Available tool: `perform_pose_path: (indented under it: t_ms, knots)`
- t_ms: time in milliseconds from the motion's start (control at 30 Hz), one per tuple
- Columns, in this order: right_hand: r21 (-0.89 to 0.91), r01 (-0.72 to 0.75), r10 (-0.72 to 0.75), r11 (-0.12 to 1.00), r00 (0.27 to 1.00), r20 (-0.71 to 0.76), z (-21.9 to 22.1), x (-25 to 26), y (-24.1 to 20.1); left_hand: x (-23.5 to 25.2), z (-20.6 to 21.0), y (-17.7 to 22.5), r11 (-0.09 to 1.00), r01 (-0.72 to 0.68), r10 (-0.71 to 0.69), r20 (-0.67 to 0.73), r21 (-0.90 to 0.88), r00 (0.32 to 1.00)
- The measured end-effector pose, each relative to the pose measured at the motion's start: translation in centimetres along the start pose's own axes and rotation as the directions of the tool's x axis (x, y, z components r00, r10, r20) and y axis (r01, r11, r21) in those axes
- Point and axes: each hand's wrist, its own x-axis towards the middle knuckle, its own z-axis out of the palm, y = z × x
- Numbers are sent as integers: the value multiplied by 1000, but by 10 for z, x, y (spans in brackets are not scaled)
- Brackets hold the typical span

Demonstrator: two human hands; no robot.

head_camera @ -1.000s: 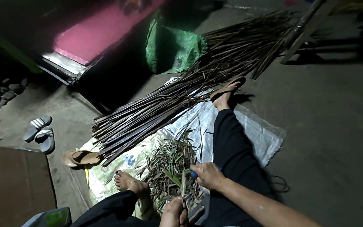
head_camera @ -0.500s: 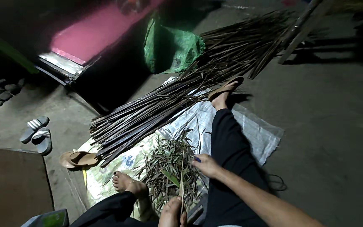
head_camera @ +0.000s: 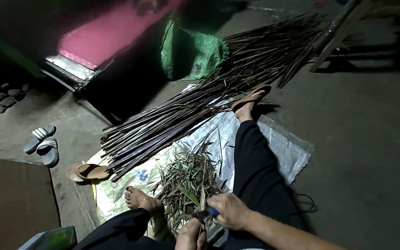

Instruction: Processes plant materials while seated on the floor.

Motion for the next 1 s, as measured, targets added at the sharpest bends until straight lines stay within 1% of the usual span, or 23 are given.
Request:
perform_pose_path:
  t_ms: [33,67,100,133,200,300,400,467,500,567,600,700,767,800,867,933,1000]
  knots:
    - [-33,73,-75,997,996,-49,7,-2,0,0,0,-1,1000,3,-3,10,-9,1000]
    - [-69,116,-122,991,988,-91,12,-2,1,0,0,-1,1000,9,-8,20,-16,1000]
    - [-108,124,-136,986,985,-109,12,0,3,0,0,-1,1000,13,-13,27,-20,1000]
    - [-136,99,-113,986,989,-96,10,2,4,1,0,-1,1000,18,-17,30,-15,999]
    - [-133,-17,12,991,999,-38,2,7,10,1,-1,1,1000,20,-20,31,5,999]
    - [-155,-130,132,979,991,4,-7,13,19,2,-1,1,1000,12,-12,16,10,1000]
    - [-144,-280,295,949,950,97,-20,20,21,1,0,0,1000,19,-19,17,16,1000]
    - [-128,-363,372,923,927,51,-29,25,30,-1,0,1,999,9,-10,23,49,1000]
    - [-123,-370,376,921,926,34,-34,25,30,-1,0,0,998,-1,0,12,57,1000]
    - [-91,-344,351,935,934,74,-37,20,17,0,0,-2,999,-3,4,-19,54,1000]
    - [-60,-303,307,951,947,98,-36,15,7,2,1,-1,999,-2,3,-25,49,1000]
    - [15,-109,106,994,988,110,-10,1,-15,5,1,-2,1000,-21,21,-8,13,1000]
    - [-2,-36,36,999,995,95,2,2,-17,3,1,-2,999,-30,30,4,-19,1000]
    - [-30,-38,41,999,994,100,3,4,-15,2,0,-2,1000,-24,24,2,-19,1000]
    - [-79,-123,133,989,982,131,-3,13,-7,0,0,-1,1000,-6,6,-10,10,1000]
    - [-142,-264,288,954,938,195,-16,23,4,2,0,0,1000,-1,1,-20,20,1000]
    - [-187,-350,386,918,897,216,-23,30,12,2,1,-1,1000,4,-4,-29,22,1000]
